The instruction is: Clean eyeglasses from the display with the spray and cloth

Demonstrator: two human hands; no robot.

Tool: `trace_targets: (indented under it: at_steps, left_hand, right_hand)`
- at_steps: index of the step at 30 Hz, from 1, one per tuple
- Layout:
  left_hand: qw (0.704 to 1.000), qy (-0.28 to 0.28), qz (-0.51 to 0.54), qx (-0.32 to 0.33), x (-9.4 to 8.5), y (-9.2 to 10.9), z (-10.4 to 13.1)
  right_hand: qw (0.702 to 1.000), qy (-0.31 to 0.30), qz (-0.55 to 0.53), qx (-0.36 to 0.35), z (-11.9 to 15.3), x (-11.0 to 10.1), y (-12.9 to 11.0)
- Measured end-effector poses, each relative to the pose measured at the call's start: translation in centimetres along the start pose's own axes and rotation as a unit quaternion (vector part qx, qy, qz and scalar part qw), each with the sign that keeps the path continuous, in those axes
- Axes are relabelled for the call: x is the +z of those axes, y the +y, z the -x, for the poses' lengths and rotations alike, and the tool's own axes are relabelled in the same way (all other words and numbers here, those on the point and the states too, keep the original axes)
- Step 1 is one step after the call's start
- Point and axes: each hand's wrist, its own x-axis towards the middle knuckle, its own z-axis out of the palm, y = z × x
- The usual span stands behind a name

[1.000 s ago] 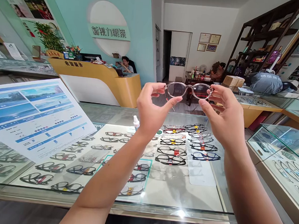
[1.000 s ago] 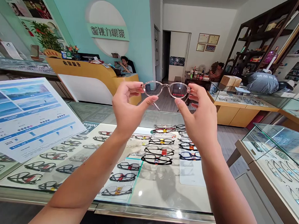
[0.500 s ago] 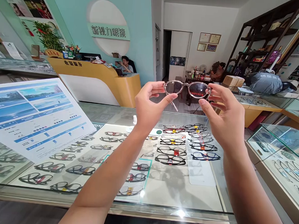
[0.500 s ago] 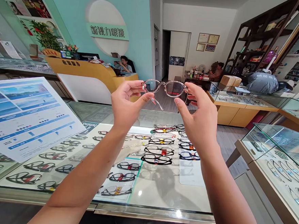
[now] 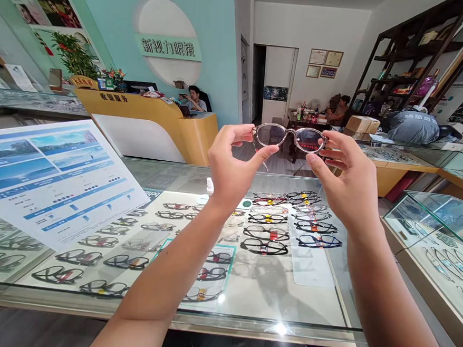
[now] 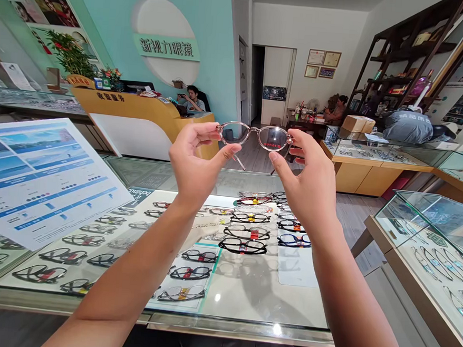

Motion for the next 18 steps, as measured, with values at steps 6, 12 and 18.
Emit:
trace_targets:
  at_steps: [6, 12, 18]
  left_hand:
    - [1.0, 0.007, 0.0, 0.013, 0.02, -0.08, 0.1]
    - [1.0, 0.0, 0.018, -0.01, 0.15, 0.15, 0.07]
    - [1.0, -0.007, 0.018, -0.016, 0.15, 0.13, 0.1]
  right_hand:
    - [1.0, 0.002, -0.006, 0.001, -0.05, 0.05, -0.08]
    - [1.0, 0.015, -0.001, -0.013, -0.06, -0.04, -0.22]
    - [1.0, 0.016, 0.015, -0.02, -0.05, -0.11, -0.14]
